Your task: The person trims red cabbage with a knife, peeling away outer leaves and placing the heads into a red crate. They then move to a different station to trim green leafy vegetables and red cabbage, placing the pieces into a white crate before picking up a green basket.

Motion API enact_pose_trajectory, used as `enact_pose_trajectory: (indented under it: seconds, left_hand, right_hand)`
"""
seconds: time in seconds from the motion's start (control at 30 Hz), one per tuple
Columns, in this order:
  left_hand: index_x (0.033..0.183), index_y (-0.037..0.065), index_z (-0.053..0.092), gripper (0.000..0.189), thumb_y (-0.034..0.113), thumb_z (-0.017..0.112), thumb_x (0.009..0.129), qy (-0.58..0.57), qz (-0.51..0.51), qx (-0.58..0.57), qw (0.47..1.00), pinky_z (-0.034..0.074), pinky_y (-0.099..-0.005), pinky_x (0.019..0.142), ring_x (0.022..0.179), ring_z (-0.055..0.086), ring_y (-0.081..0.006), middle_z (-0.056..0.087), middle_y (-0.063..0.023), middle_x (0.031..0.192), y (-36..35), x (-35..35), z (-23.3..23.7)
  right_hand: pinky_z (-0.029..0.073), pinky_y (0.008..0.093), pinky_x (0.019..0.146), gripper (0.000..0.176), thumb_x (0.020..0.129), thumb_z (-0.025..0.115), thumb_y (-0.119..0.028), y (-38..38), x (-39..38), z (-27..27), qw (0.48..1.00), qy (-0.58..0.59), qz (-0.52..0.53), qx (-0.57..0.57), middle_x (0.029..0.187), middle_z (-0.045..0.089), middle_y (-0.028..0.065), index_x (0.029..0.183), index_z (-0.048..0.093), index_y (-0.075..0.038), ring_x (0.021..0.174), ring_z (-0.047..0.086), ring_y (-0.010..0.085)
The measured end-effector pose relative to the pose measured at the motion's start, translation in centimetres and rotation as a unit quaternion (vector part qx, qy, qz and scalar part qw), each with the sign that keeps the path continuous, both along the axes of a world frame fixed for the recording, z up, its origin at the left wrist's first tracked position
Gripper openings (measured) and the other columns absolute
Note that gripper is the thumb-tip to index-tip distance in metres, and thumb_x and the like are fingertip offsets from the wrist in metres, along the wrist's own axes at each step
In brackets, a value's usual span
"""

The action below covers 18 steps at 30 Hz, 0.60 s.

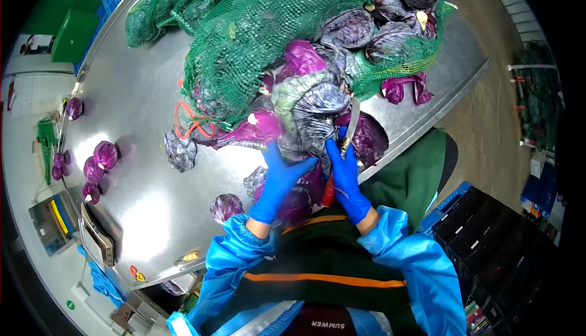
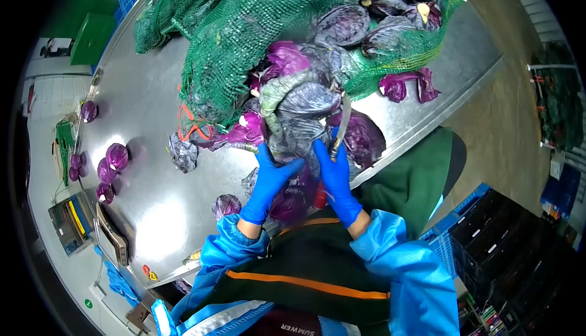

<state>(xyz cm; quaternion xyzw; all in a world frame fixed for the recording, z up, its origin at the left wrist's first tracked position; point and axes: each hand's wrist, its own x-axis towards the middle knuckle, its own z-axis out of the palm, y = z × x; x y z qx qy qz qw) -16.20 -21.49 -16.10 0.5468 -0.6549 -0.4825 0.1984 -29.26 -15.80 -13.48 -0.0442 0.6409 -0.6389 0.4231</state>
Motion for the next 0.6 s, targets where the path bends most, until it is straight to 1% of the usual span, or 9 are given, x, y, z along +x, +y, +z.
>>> enact_pose_trajectory:
  seconds: [0.03,0.1,0.17,0.23,0.27,0.33,0.43,0.57,0.6]
  left_hand:
    - [0.137,-0.001,0.020,0.088,0.014,0.076,0.070,0.065,0.021,0.059,0.996,0.044,-0.0331,0.088,0.111,0.046,-0.0238,0.038,-0.0165,0.130,-0.2,-0.3,0.7]
    - [0.137,0.000,0.021,0.082,0.009,0.072,0.073,0.188,0.062,0.178,0.964,0.043,-0.0325,0.090,0.111,0.047,-0.0234,0.041,-0.0160,0.128,-0.4,-0.3,2.9]
    - [0.137,0.002,0.022,0.067,0.002,0.059,0.081,0.190,0.106,0.234,0.948,0.041,-0.0333,0.093,0.111,0.049,-0.0234,0.047,-0.0147,0.125,-0.5,-0.2,3.6]
    - [0.137,0.002,0.023,0.062,0.000,0.054,0.083,0.283,0.087,0.173,0.939,0.042,-0.0338,0.093,0.109,0.051,-0.0229,0.051,-0.0134,0.122,0.3,0.2,4.0]
    - [0.137,0.002,0.024,0.060,0.002,0.054,0.085,0.238,0.095,0.141,0.956,0.042,-0.0348,0.095,0.112,0.050,-0.0222,0.049,-0.0134,0.124,1.5,0.4,6.0]
    - [0.137,0.002,0.025,0.059,0.002,0.054,0.085,0.394,0.156,0.194,0.885,0.040,-0.0353,0.097,0.115,0.048,-0.0231,0.048,-0.0134,0.125,2.7,-1.3,9.2]
    - [0.135,0.002,0.030,0.050,0.015,0.048,0.090,0.358,0.056,0.156,0.919,0.038,-0.0373,0.099,0.116,0.047,-0.0262,0.045,-0.0137,0.129,2.7,-4.0,14.3]
    - [0.137,0.004,0.030,0.055,0.036,0.036,0.094,0.468,0.002,0.243,0.849,0.026,-0.0422,0.107,0.125,0.037,-0.0309,0.035,-0.0158,0.138,2.9,-8.1,15.5]
    - [0.138,0.004,0.030,0.058,0.041,0.032,0.094,0.493,-0.015,0.259,0.830,0.021,-0.0435,0.109,0.127,0.033,-0.0322,0.031,-0.0162,0.141,2.9,-9.3,15.8]
  right_hand:
    - [0.040,0.0229,0.086,0.062,0.084,0.065,-0.017,-0.3,-0.2,0.5,0.995,-0.081,0.011,-0.059,0.116,0.049,0.0038,0.136,0.035,-0.003,0.100,0.048,0.0102]
    - [0.039,0.0246,0.091,0.064,0.082,0.066,-0.015,0.0,0.0,-0.4,0.992,0.054,0.111,0.015,0.125,0.046,0.0065,0.136,0.034,-0.002,0.110,0.045,0.0119]
    - [0.033,0.0281,0.099,0.068,0.081,0.066,-0.013,0.3,0.6,2.3,0.991,-0.040,0.130,-0.012,0.134,0.039,0.0110,0.137,0.031,0.000,0.120,0.038,0.0159]
    - [0.028,0.0303,0.103,0.068,0.081,0.065,-0.011,1.0,1.0,4.6,0.985,-0.082,0.149,-0.035,0.139,0.035,0.0134,0.138,0.029,0.001,0.126,0.034,0.0181]
    - [0.027,0.0307,0.104,0.068,0.082,0.064,-0.010,1.5,1.0,5.5,0.983,-0.077,0.160,-0.048,0.140,0.034,0.0135,0.138,0.028,0.001,0.127,0.033,0.0184]
    - [0.026,0.0319,0.105,0.066,0.083,0.062,-0.009,2.6,0.8,7.7,0.982,-0.021,0.170,-0.084,0.140,0.034,0.0133,0.138,0.027,0.001,0.128,0.032,0.0188]
    - [0.025,0.0339,0.106,0.063,0.084,0.060,-0.008,3.7,-1.4,10.6,0.978,0.013,0.192,-0.079,0.141,0.033,0.0133,0.138,0.028,0.000,0.130,0.030,0.0194]
    - [0.036,0.0290,0.096,0.058,0.084,0.056,-0.002,4.6,-5.4,14.0,0.985,0.042,0.156,-0.065,0.126,0.049,0.0074,0.137,0.034,-0.004,0.113,0.046,0.0134]
    - [0.041,0.0257,0.088,0.057,0.083,0.054,0.002,4.5,-6.6,15.2,0.980,0.125,0.133,-0.086,0.114,0.054,0.0031,0.137,0.036,-0.006,0.100,0.051,0.0106]
